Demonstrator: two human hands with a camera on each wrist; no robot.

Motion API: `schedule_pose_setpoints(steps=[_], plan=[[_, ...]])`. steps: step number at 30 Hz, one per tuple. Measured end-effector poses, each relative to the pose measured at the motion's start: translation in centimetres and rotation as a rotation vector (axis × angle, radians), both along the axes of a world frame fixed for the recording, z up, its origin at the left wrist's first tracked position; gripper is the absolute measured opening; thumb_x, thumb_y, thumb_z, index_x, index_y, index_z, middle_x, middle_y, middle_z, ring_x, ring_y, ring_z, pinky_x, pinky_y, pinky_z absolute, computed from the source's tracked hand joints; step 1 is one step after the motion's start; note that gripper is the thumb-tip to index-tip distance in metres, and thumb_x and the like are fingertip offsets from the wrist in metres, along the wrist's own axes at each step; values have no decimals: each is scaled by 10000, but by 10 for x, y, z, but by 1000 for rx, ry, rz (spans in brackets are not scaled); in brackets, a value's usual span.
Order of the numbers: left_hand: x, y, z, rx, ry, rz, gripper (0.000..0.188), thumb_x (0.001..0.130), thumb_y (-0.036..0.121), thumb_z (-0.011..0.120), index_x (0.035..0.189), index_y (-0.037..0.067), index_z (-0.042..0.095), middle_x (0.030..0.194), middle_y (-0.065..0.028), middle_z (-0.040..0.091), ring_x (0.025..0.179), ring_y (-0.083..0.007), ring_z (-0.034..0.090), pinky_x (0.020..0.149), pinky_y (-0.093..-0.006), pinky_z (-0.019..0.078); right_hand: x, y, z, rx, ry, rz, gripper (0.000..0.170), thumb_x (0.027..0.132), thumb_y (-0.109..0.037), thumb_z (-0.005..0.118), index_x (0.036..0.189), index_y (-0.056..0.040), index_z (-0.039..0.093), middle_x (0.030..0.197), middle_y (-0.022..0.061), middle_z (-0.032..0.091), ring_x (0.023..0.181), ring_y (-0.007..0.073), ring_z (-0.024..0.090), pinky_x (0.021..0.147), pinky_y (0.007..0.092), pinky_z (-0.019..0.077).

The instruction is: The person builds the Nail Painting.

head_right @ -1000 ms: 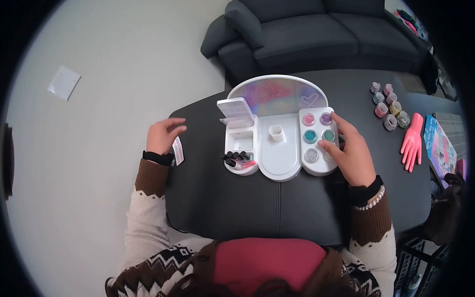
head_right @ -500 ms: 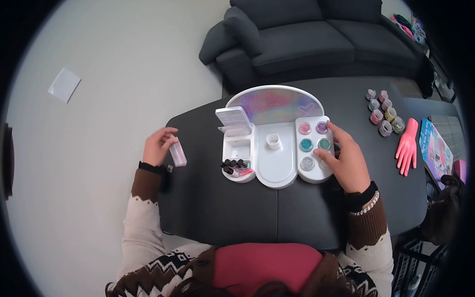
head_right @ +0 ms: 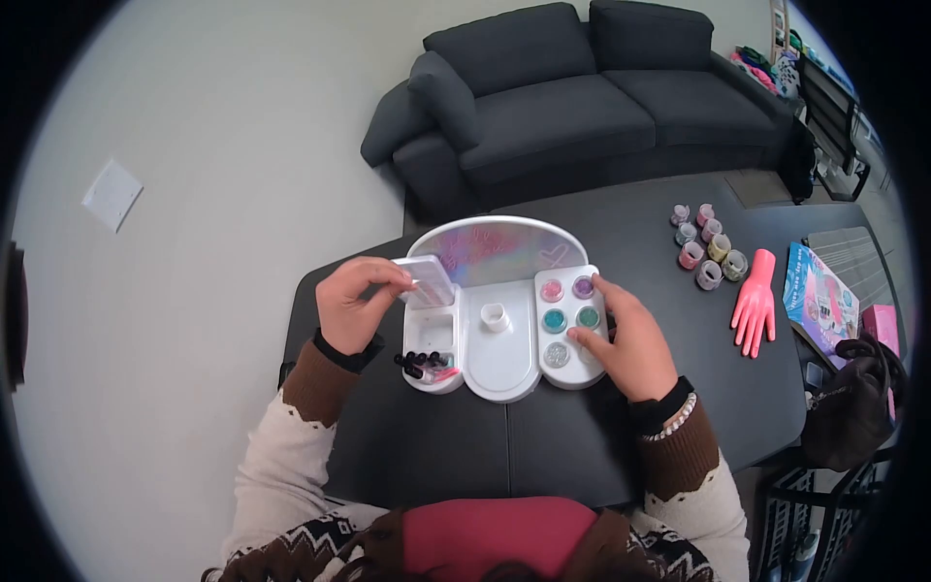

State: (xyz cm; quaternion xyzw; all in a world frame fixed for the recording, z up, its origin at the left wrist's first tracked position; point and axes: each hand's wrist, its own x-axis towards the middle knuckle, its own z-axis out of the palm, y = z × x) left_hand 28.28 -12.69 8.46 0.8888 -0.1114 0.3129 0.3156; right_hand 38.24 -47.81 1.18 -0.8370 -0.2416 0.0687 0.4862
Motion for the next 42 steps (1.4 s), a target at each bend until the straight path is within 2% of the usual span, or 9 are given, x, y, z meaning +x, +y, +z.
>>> schedule_pose_setpoints(steps=[6, 15, 21, 24, 26, 28, 30, 34, 42], plan=[[3, -9, -11, 58, 26, 11, 152, 840, -73, 836, 935, 45, 817, 956, -73, 818, 913, -209, 778, 838, -331, 615, -1, 0, 5, -54, -37, 7, 725, 890, -192, 866, 1504, 39, 557, 1473, 270, 633, 1340, 419, 630, 1123, 452, 522], [-4, -9, -9, 101, 56, 45, 153, 862, -94, 803, 932, 41, 817, 934, -67, 818, 913, -200, 776, 809, -320, 609, -1, 0, 3, -41, -44, -1, 719, 884, -189, 868, 1495, 38, 565, 1462, 270, 639, 1333, 421, 631, 1132, 457, 513], [-5, 4, -35, -245, 362, 11, 231, 865, -47, 852, 1077, 22, 793, 1217, -121, 768, 1043, -199, 756, 980, -356, 620, 0, -2, -2, -6, -22, -1, 741, 876, -184, 872, 1514, 25, 558, 1453, 269, 644, 1328, 416, 636, 1127, 445, 509], [-26, 6, -14, -320, 180, 88, 323, 858, 77, 898, 1160, 35, 795, 1179, -98, 790, 1059, -201, 760, 976, -348, 615, 3, -2, -12, 12, -30, 1, 745, 873, -145, 874, 1533, -4, 557, 1417, 230, 663, 1265, 359, 678, 990, 413, 587], [-47, 36, -7, -272, 177, 218, 357, 841, 103, 908, 1176, 53, 795, 1207, -96, 790, 1133, -231, 744, 1021, -357, 586, 3, -2, -17, 58, -10, 11, 742, 893, -126, 863, 1555, -24, 546, 1435, 205, 651, 1220, 316, 694, 911, 387, 607], [-74, 69, 5, 65, 240, 382, 301, 872, 161, 885, 1149, 72, 811, 1195, -102, 793, 1141, -268, 742, 1032, -376, 570, 1, 0, -15, 46, 10, -13, 749, 900, -125, 860, 1569, -26, 536, 1450, 200, 644, 1223, 315, 693, 910, 384, 606], [-105, 118, -5, 452, 364, 542, 252, 896, 210, 859, 1117, 92, 828, 1191, -112, 795, 1154, -298, 732, 1043, -410, 554, 3, 1, -15, 46, -11, -2, 749, 905, -124, 856, 1573, -24, 531, 1456, 199, 642, 1222, 312, 693, 908, 382, 606], [-159, 171, -42, 671, 769, 910, 326, 847, 323, 889, 1127, 160, 857, 1380, -132, 744, 1374, -382, 617, 1149, -475, 499, 1, 0, -15, 53, -16, -2, 737, 918, -122, 846, 1575, -17, 530, 1472, 200, 635, 1219, 301, 693, 898, 373, 606], [-169, 179, -76, 556, 784, 943, 285, 792, 344, 930, 1025, 196, 860, 1446, -126, 709, 1452, -381, 547, 1208, -469, 453, 3, 0, -17, 97, 8, 5, 718, 921, -116, 848, 1562, -9, 543, 1453, 193, 641, 1224, 283, 691, 880, 355, 614]])
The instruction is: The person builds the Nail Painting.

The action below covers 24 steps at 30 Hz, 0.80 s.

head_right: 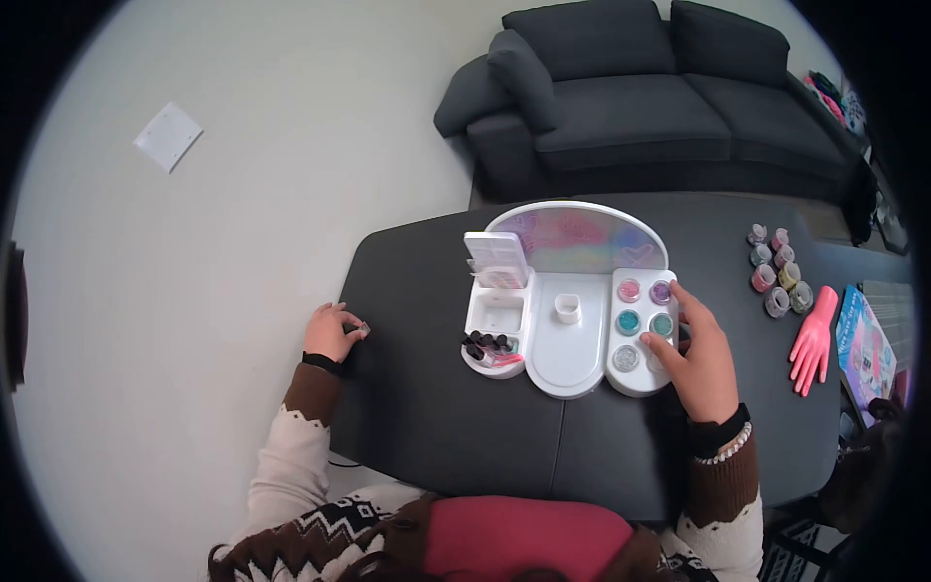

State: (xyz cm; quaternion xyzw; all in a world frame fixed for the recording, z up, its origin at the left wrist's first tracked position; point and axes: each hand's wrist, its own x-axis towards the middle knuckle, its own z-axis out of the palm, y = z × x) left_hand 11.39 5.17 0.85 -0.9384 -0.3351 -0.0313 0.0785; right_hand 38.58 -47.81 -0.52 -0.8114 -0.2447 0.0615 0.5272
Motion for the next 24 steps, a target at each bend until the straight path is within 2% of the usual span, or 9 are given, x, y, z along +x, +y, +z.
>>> schedule_pose_setpoints(steps=[8, 10, 11, 12, 15, 19, 21, 22, 24], plan=[[25, -17, 1, -158, -22, -265, 212, 774, 301, 939, 906, 207, 803, 1367, -99, 737, 1478, -373, 528, 1257, -549, 353, -1, 0, 8, -19, -16, 14, 713, 911, -112, 851, 1549, -3, 549, 1443, 201, 644, 1230, 299, 688, 877, 365, 624], [36, -50, 12, -156, 40, -255, 202, 805, 272, 916, 908, 180, 769, 1350, -54, 732, 1433, -338, 561, 1265, -594, 317, -2, 0, 10, -33, -32, 7, 713, 910, -112, 852, 1548, -4, 550, 1445, 201, 643, 1229, 299, 688, 878, 366, 623], [42, -60, 20, -211, 66, -225, 184, 824, 244, 900, 911, 180, 750, 1190, 18, 773, 1299, -258, 652, 1246, -605, 300, -3, 0, 10, -48, -48, 7, 713, 909, -112, 852, 1547, -4, 552, 1446, 201, 642, 1228, 300, 689, 879, 366, 622], [48, -65, 20, -213, 69, -224, 184, 824, 244, 900, 911, 180, 750, 1190, 18, 773, 1299, -258, 652, 1246, -605, 300, -2, 0, 10, -49, -44, 9, 713, 909, -112, 852, 1547, -4, 552, 1446, 201, 642, 1228, 300, 689, 879, 366, 622], [55, -70, 19, -247, 42, -174, 239, 829, 199, 898, 963, 143, 709, 918, 52, 767, 1013, -185, 744, 1197, -516, 337, -1, 1, 7, -17, -4, 17, 713, 906, -116, 855, 1544, -5, 554, 1449, 200, 643, 1229, 302, 687, 882, 365, 620], [58, -70, 26, -394, 14, -140, 257, 836, 185, 906, 990, 124, 709, 901, 43, 764, 935, -146, 741, 1129, -447, 400, -1, 0, 10, -44, -4, 14, 715, 905, -120, 854, 1544, -7, 553, 1452, 199, 644, 1232, 306, 688, 897, 370, 618], [63, -70, 30, -692, -155, -91, 172, 876, 206, 880, 957, 143, 742, 838, 31, 770, 826, -113, 716, 1033, -432, 424, -1, 0, 12, -46, -4, 9, 717, 905, -123, 855, 1544, -7, 551, 1453, 199, 644, 1234, 308, 688, 901, 372, 619], [68, -73, 33, -692, -151, -97, 172, 876, 206, 880, 957, 143, 742, 838, 31, 770, 826, -113, 716, 1033, -432, 424, -2, 0, 13, -49, -14, 4, 719, 904, -126, 857, 1544, -5, 551, 1453, 200, 644, 1233, 307, 689, 902, 375, 619], [77, -86, 42, -638, -313, -321, 147, 869, 217, 889, 907, 142, 768, 840, 27, 774, 723, -114, 682, 913, -392, 433, -3, 0, 12, -60, -22, -1, 720, 904, -129, 858, 1543, -3, 551, 1453, 200, 645, 1233, 306, 690, 904, 377, 619]])
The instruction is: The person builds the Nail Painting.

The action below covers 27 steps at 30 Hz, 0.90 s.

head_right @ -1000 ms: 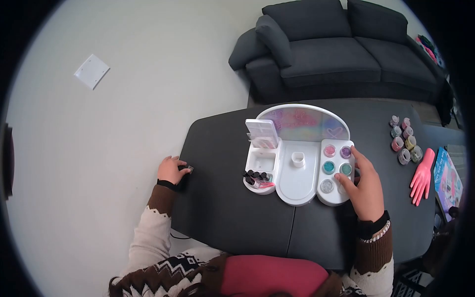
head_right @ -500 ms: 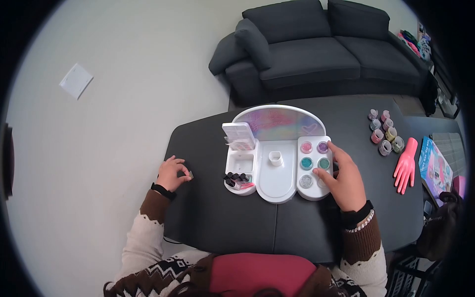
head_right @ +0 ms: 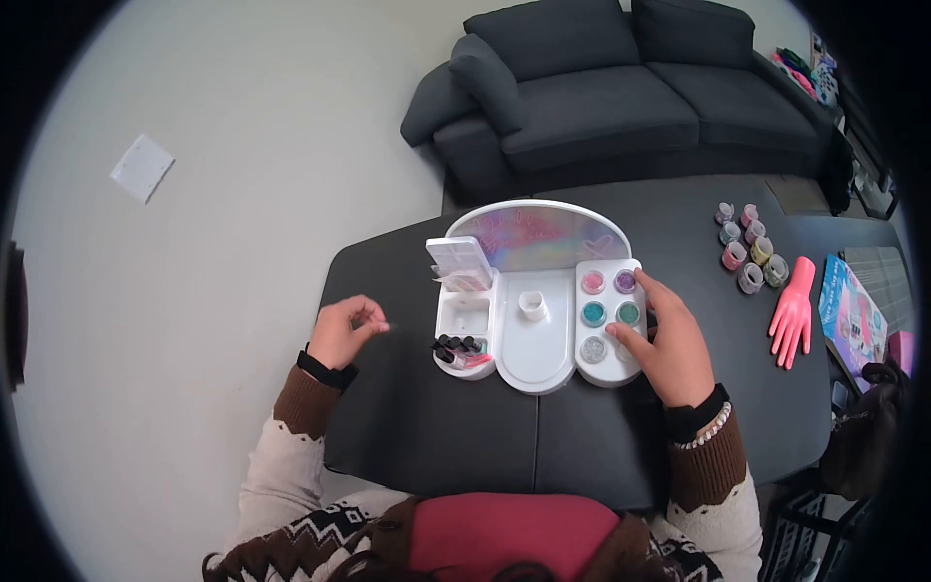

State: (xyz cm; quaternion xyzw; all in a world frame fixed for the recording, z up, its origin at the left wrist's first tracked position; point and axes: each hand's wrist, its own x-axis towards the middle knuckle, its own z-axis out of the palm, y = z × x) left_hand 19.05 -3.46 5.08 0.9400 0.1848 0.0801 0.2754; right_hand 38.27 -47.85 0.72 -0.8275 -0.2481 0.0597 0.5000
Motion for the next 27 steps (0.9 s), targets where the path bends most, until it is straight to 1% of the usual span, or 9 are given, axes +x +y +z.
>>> schedule_pose_setpoints(steps=[1, 3, 5, 9, 12, 14, 18, 24, 27], plan=[[7, -16, 12, -6, 1, -1, 147, 869, 217, 889, 907, 142, 768, 840, 27, 774, 723, -114, 682, 913, -392, 433, 0, 0, -1, 9, -6, 2, 722, 903, -133, 860, 1542, -2, 552, 1454, 200, 644, 1233, 306, 689, 903, 376, 619], [24, -52, 36, 294, -150, -207, 121, 868, 172, 887, 867, 131, 773, 901, 50, 786, 769, -117, 681, 929, -346, 422, 1, 0, -3, 13, -16, 5, 723, 902, -136, 862, 1541, -1, 553, 1455, 201, 644, 1233, 305, 689, 903, 374, 619], [38, -71, 36, 357, -220, -244, 104, 874, 187, 878, 866, 155, 780, 882, 56, 784, 736, -123, 669, 932, -358, 403, 2, 0, -2, 30, 9, 12, 730, 900, -141, 865, 1544, -3, 550, 1454, 205, 643, 1237, 306, 687, 900, 374, 618], [65, -76, 16, 497, -328, -304, 73, 889, 208, 856, 856, 204, 790, 882, 67, 791, 726, -147, 659, 922, -379, 375, 2, 0, -1, 22, 33, 11, 739, 899, -145, 868, 1548, 0, 544, 1455, 210, 643, 1244, 307, 683, 902, 377, 617], [79, -68, -4, 575, -331, -333, 64, 891, 221, 847, 855, 207, 797, 901, 58, 802, 747, -164, 671, 900, -396, 384, 3, 0, -2, 4, 13, -7, 746, 895, -158, 872, 1544, 6, 544, 1458, 222, 643, 1252, 328, 678, 948, 399, 603], [83, -67, -14, 643, -375, -344, 52, 882, 226, 865, 860, 210, 820, 895, 76, 812, 672, -119, 636, 866, -374, 368, 3, -1, -3, -18, -34, -1, 753, 886, -175, 879, 1534, 15, 546, 1460, 236, 642, 1255, 358, 673, 1004, 425, 581], [83, -75, -13, 687, -391, -381, 14, 901, 215, 838, 889, 208, 836, 938, 62, 826, 738, -131, 668, 849, -380, 376, 4, -1, -5, -8, -69, 7, 727, 879, -168, 873, 1504, 36, 562, 1462, 264, 639, 1313, 408, 645, 1094, 442, 535], [67, -78, 9, 454, -319, -317, 82, 917, 128, 805, 990, 136, 843, 959, -27, 831, 808, -178, 734, 860, -396, 400, 7, -2, 1, -59, -102, 25, 691, 914, -272, 841, 1477, 37, 584, 1441, 269, 653, 1338, 415, 628, 1158, 444, 487], [53, -83, 11, 172, -499, -68, 65, 914, 87, 832, 976, 80, 851, 893, -46, 809, 738, -133, 669, 848, -304, 452, 7, -2, 0, 2, -61, 42, 758, 917, -296, 842, 1533, 31, 544, 1453, 266, 649, 1333, 402, 634, 1153, 438, 489]])
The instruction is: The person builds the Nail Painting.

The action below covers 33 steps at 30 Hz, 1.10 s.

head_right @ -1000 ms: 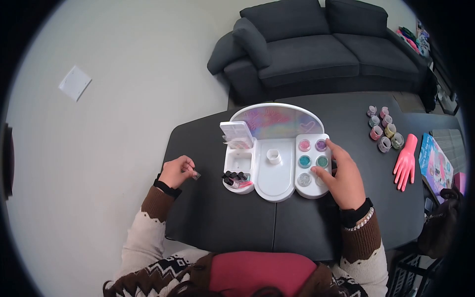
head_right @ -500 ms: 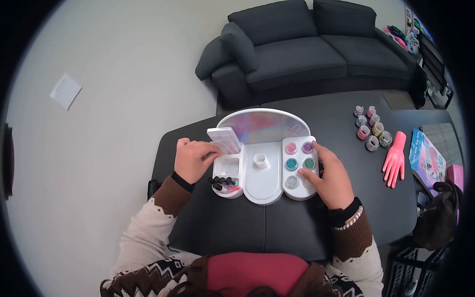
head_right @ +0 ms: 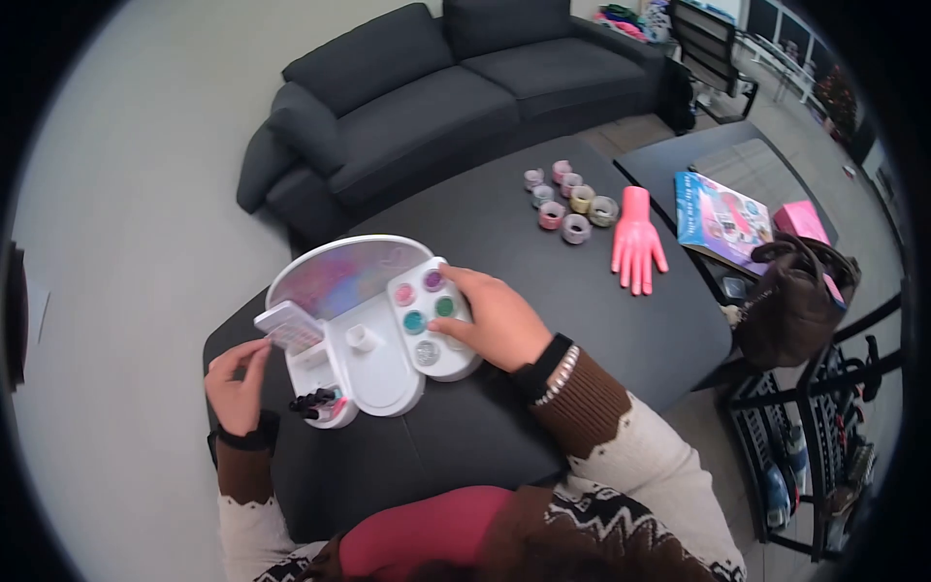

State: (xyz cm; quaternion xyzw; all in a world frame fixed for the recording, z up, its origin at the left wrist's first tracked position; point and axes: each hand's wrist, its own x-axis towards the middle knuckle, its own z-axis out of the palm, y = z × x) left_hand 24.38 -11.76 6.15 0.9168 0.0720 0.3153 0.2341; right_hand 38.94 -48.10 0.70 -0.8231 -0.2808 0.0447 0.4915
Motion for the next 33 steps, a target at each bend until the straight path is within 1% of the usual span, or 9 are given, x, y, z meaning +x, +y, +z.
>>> schedule_pose_setpoints(steps=[7, 9, 11, 14, 17, 19, 23, 29, 33], plan=[[-3, 27, -51, -426, -101, 37, 423, 996, 56, 763, 1412, 37, 689, 1317, -83, 760, 1067, -146, 685, 982, -306, 504, 4, 1, -5, 120, 19, -114, 825, 936, -314, 853, 1599, 7, 482, 1471, 223, 656, 1282, 336, 678, 1028, 425, 586], [3, 44, -78, -782, 25, -204, 523, 1033, 54, 724, 1527, -18, 566, 1452, -145, 683, 1261, -201, 662, 1077, -328, 503, 0, -7, 6, 59, 195, 40, 828, 925, -275, 875, 1611, -32, 479, 1524, 204, 618, 1344, 308, 654, 1016, 417, 606], [7, 54, -89, -802, 69, -195, 452, 1058, 54, 692, 1485, -60, 600, 1389, -165, 712, 1305, -223, 665, 1122, -342, 502, -1, -8, 10, -108, 141, 148, 944, 834, -331, 944, 1614, -62, 484, 1554, 183, 598, 1346, 297, 648, 1005, 401, 607], [17, 75, -111, -820, 70, -155, 315, 1084, 43, 641, 1373, -68, 699, 1256, -135, 769, 1134, -192, 740, 1001, -306, 571, 0, -7, 7, -169, -33, 162, 998, 795, -348, 969, 1619, -69, 479, 1582, 191, 569, 1383, 305, 621, 1065, 423, 575], [6, 72, -102, -823, 95, -74, 322, 1099, 68, 627, 1381, -70, 695, 1253, -127, 770, 1108, -174, 743, 967, -298, 580, 1, -2, -6, -165, -162, 181, 1035, 764, -325, 992, 1624, -71, 474, 1598, 197, 549, 1422, 306, 592, 1121, 439, 538], [-4, 57, -90, -824, 100, -98, 342, 1114, 104, 615, 1410, -51, 689, 1255, -104, 770, 1129, -160, 728, 941, -287, 581, 3, 2, -5, 6, 13, 199, 1034, 735, -302, 1000, 1591, -27, 488, 1567, 258, 559, 1434, 383, 578, 1193, 420, 474], [-10, 43, -77, -863, 66, -60, 378, 1126, 122, 596, 1467, -31, 650, 1358, -118, 736, 1151, -179, 724, 988, -294, 552, 0, 4, 0, 4, -42, 96, 994, 783, -232, 971, 1622, -55, 468, 1577, 228, 563, 1428, 354, 585, 1111, 432, 549], [-29, 14, -26, -798, -192, -37, 401, 1153, 234, 570, 1475, 1, 622, 1455, -121, 684, 1280, -203, 669, 1090, -344, 502, 38, -54, 9, 111, -110, -274, 692, 903, -130, 864, 1538, -77, 594, 1508, 122, 648, 1347, 252, 632, 1025, 414, 555], [-50, -37, -6, -1001, -52, -454, 387, 1161, 295, 538, 1304, -42, 663, 1247, -152, 750, 1090, -181, 700, 1003, -350, 547, 89, -137, 5, -320, -490, -593, 384, 800, -85, 844, 1177, -63, 775, 1275, 137, 733, 1140, 391, 669, 1015, 448, 536]])
